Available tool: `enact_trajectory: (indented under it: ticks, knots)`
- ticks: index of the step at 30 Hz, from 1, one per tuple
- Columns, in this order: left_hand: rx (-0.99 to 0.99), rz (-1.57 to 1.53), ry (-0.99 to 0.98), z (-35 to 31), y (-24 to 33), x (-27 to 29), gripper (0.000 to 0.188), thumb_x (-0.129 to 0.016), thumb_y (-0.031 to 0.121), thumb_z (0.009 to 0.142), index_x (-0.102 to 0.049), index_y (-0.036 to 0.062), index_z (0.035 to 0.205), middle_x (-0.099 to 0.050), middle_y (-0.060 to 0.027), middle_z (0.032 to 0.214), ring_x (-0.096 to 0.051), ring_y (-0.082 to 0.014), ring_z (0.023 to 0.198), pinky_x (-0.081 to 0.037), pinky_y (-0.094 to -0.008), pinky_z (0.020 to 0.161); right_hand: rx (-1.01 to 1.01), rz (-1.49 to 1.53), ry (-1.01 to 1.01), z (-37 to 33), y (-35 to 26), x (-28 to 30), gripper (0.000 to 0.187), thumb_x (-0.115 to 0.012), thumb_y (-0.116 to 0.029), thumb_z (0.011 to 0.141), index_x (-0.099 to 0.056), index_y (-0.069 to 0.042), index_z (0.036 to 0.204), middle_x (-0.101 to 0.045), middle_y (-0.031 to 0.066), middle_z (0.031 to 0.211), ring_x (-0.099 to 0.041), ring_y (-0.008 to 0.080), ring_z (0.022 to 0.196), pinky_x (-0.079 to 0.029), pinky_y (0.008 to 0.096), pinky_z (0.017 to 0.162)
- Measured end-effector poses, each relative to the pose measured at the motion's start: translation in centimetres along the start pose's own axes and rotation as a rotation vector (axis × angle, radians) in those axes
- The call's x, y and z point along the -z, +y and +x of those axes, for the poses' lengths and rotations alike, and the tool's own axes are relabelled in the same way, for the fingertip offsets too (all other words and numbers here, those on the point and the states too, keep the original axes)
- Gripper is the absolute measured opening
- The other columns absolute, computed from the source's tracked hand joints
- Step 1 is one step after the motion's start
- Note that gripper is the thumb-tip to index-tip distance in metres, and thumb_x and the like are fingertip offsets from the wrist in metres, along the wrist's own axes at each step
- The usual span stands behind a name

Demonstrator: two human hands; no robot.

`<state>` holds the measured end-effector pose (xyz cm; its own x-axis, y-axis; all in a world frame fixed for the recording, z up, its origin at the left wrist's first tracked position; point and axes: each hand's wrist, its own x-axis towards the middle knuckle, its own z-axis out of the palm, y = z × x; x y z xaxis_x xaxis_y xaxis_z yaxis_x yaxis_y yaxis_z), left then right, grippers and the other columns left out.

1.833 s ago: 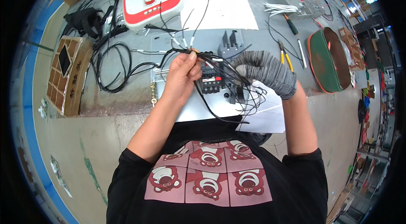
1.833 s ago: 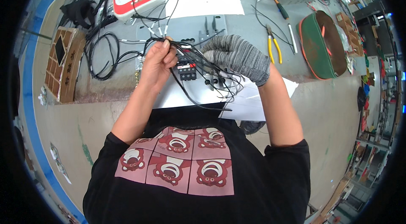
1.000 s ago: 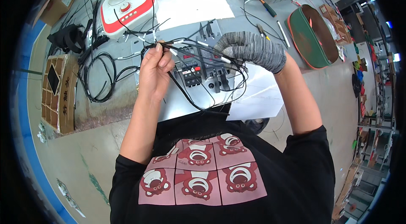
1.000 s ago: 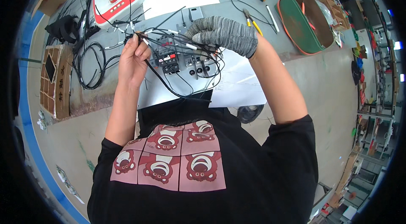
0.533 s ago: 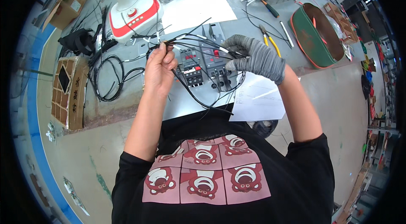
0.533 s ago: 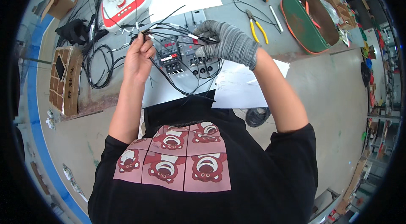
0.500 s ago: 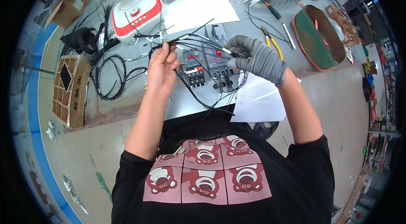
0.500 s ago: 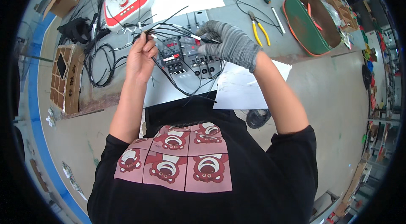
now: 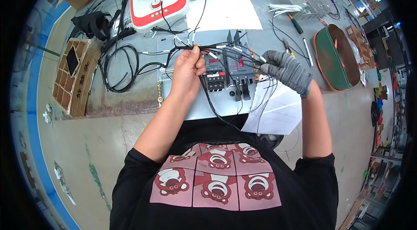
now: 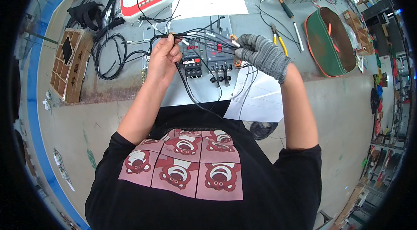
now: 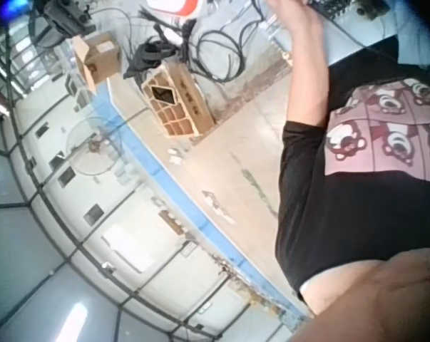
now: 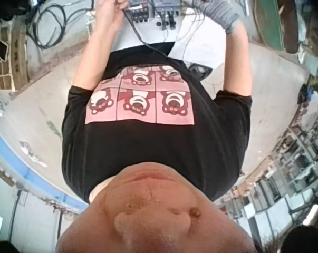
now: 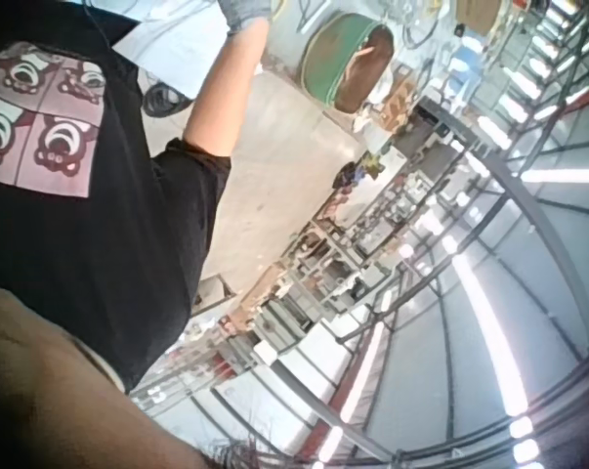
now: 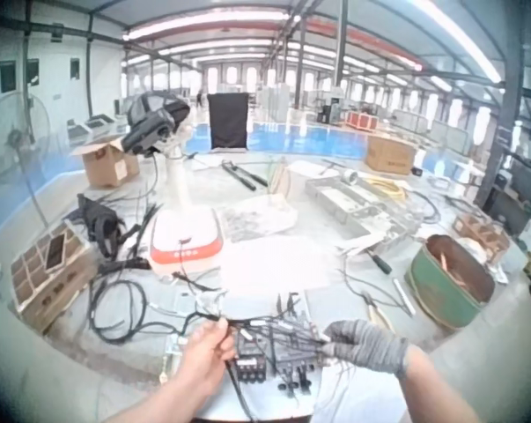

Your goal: The person connects black wires to terminals on a mounted electrical device using both hands. They repeatedly strip, insert, and tighten wire ends into the terminal block while organizing the cable bundle on the workbench.

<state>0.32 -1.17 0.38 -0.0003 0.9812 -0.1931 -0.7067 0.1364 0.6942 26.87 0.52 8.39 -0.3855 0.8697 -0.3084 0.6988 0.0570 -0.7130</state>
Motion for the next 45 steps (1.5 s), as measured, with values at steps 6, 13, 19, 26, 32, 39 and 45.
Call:
enact_trajectory:
  ticks: [6,13,19,26,32,39,45]
  knots:
    - [-0.001,0.045,0.019,-0.4,-0.2,0.3,0.016,-0.056,0.019,0.095,-0.051,0.0074,0.085,-0.053,-0.0024,0.084,-0.039,-0.0061,0.062,-0.031,-0.0202,0.052,0.299,-0.139,0.338,0.7,-2.7,-0.8,0.037,-0.075,-0.021,0.076,-0.064,-0.005,0.107,-0.067,0.0111,0.1,-0.064,0.0232,0.095,-0.048,0.033,0.087]
    - [0.003,0.071,0.014,-0.3,-0.7,0.2,0.017,-0.055,0.019,0.095,-0.048,0.0086,0.083,-0.045,0.0016,0.071,-0.037,-0.0068,0.059,-0.029,-0.0214,0.051,0.544,-0.436,0.442,3.0,-6.2,-4.8,0.031,-0.072,-0.018,0.072,-0.066,-0.007,0.1,-0.063,0.0119,0.093,-0.058,0.0298,0.092,-0.045,0.0389,0.086]
    - [-0.018,0.081,0.017,-0.2,-0.8,0.2,0.015,-0.055,0.018,0.095,-0.048,0.0068,0.088,-0.044,0.0023,0.07,-0.036,-0.0057,0.059,-0.028,-0.0208,0.051,0.525,-0.778,0.455,4.0,-7.9,-5.7,0.013,-0.066,-0.016,0.078,-0.066,-0.007,0.088,-0.061,0.0088,0.08,-0.059,0.0285,0.078,-0.046,0.0393,0.072]
    - [-0.069,0.079,0.019,0.2,-1.5,0.5,0.014,-0.055,0.018,0.095,-0.05,0.0044,0.092,-0.048,0.0021,0.072,-0.035,-0.0048,0.057,-0.028,-0.0197,0.049,0.384,-0.951,0.395,3.3,-7.8,-7.1,0.02,-0.055,-0.019,0.086,-0.063,-0.013,0.103,-0.063,0.0081,0.08,-0.062,0.0261,0.076,-0.047,0.0393,0.07]
    - [-0.03,0.09,-0.004,-0.2,-1.1,0.2,0.013,-0.054,0.019,0.095,-0.052,0.0063,0.094,-0.043,0.0037,0.066,-0.033,-0.0044,0.056,-0.026,-0.0199,0.05,0.214,-0.788,0.332,2.2,-8.6,-7.5,0.02,-0.059,-0.02,0.086,-0.064,-0.01,0.103,-0.066,0.0084,0.072,-0.064,0.0256,0.066,-0.049,0.0373,0.064]
    - [-0.024,0.041,-0.097,-0.5,-1.3,1.5,0.009,-0.052,0.017,0.096,-0.054,0.0085,0.097,-0.042,0.0048,0.068,-0.031,-0.0044,0.056,-0.024,-0.02,0.051,0.168,0.096,0.616,0.0,-4.3,-4.5,0.015,-0.063,-0.012,0.088,-0.066,-0.003,0.099,-0.066,0.0094,0.077,-0.06,0.0114,0.069,-0.049,0.0263,0.065]
    - [-0.004,0.046,-0.129,-0.9,-1.1,1.9,0.011,-0.052,0.017,0.096,-0.054,0.0077,0.102,-0.047,0.0042,0.073,-0.034,-0.0042,0.058,-0.027,-0.02,0.052,0.097,0.269,0.641,-0.3,-0.1,-3.6,0.014,-0.062,-0.009,0.088,-0.067,-0.001,0.099,-0.066,0.0055,0.078,-0.059,0.009,0.071,-0.049,0.0244,0.067]
